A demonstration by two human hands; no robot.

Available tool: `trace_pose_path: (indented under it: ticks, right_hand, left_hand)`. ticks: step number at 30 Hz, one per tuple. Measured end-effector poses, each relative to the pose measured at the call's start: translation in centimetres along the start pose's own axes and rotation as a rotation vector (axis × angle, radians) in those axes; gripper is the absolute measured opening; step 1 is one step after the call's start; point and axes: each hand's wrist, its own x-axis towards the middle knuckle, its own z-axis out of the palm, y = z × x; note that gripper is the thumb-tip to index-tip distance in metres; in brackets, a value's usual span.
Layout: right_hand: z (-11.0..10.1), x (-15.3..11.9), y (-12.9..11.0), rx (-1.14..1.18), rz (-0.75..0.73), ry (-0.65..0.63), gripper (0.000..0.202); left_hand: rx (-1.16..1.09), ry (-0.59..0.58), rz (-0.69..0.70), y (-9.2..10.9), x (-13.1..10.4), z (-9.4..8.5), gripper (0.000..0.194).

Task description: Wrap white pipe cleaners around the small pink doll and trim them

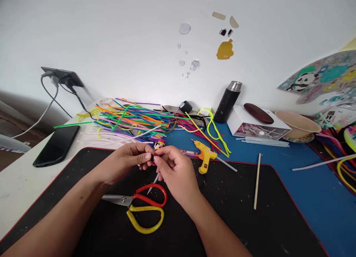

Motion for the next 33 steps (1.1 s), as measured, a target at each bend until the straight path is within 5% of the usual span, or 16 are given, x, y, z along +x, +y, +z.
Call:
trace_pose_path:
  ticks: [20,33]
  right_hand:
    - [0.14,0.00,0.42,-0.155,-0.102,0.043,0.013]
    - [0.36,-0.25,0.80,-0.557,-0.340,0.170,0.011]
  left_hand:
    - [0.033,0.011,-0.065,0.35,-0.27,0.45,0.049]
    - [0.154,-0.026,-0.075,0.67,-0.83,0.25,0.046]
